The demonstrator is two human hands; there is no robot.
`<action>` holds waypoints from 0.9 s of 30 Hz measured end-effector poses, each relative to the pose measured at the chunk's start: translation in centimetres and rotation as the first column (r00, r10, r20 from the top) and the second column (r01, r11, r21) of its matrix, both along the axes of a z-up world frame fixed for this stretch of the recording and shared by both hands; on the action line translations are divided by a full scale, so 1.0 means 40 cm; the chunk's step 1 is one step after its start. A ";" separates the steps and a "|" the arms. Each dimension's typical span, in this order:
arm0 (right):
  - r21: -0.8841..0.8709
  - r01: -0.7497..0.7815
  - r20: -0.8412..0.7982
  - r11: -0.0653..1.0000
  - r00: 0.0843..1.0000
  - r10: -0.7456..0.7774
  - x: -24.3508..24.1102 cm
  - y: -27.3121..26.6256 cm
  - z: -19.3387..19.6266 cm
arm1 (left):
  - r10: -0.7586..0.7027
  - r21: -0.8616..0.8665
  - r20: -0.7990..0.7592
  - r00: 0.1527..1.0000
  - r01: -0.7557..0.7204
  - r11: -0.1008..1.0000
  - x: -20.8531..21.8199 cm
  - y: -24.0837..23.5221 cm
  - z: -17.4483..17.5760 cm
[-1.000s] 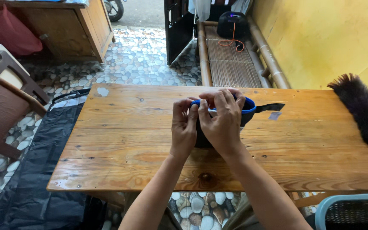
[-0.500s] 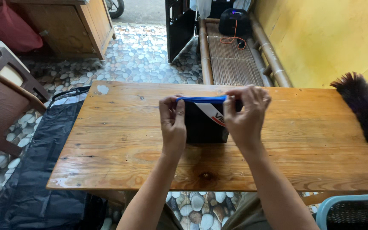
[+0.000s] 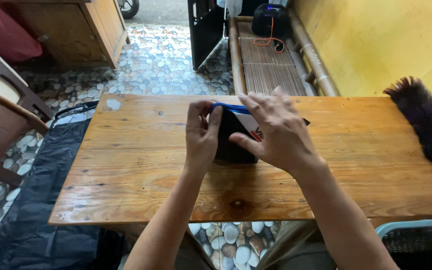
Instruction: The person zips a small black bag, places it in a basket, and then cleans a larger black bag on a wooden table using a feather duster. The person wipes both sides of the larger bag and folds it.
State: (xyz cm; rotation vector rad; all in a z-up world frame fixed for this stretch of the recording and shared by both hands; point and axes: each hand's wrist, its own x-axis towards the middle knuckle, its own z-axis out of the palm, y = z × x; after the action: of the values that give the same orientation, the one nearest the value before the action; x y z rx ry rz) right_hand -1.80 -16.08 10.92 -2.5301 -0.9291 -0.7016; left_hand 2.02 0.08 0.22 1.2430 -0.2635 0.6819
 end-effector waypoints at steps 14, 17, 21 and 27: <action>0.505 0.562 -0.685 0.655 0.723 -0.093 0.203 -0.128 -0.228 | -0.098 0.142 -0.638 0.764 0.242 0.960 0.081 0.048 0.007; 0.527 0.642 -0.792 0.556 0.608 0.049 0.385 -0.256 -0.513 | -0.247 -0.036 -0.668 0.702 0.302 0.953 0.143 0.022 -0.072; 0.545 0.703 -0.837 0.458 0.495 0.236 0.332 -0.189 -0.440 | -0.109 -0.004 -0.767 0.633 0.165 0.986 0.312 0.031 -0.291; 0.544 0.687 -0.838 0.483 0.476 0.266 0.219 -0.108 -0.255 | -0.163 -0.078 -0.787 0.595 0.166 0.983 0.253 0.001 -0.234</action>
State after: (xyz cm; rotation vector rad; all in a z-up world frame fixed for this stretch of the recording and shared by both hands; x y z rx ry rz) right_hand 6.97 -20.42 0.71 -1.6072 0.2410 0.1708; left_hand 12.14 0.12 -9.13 1.3891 0.3715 -0.0904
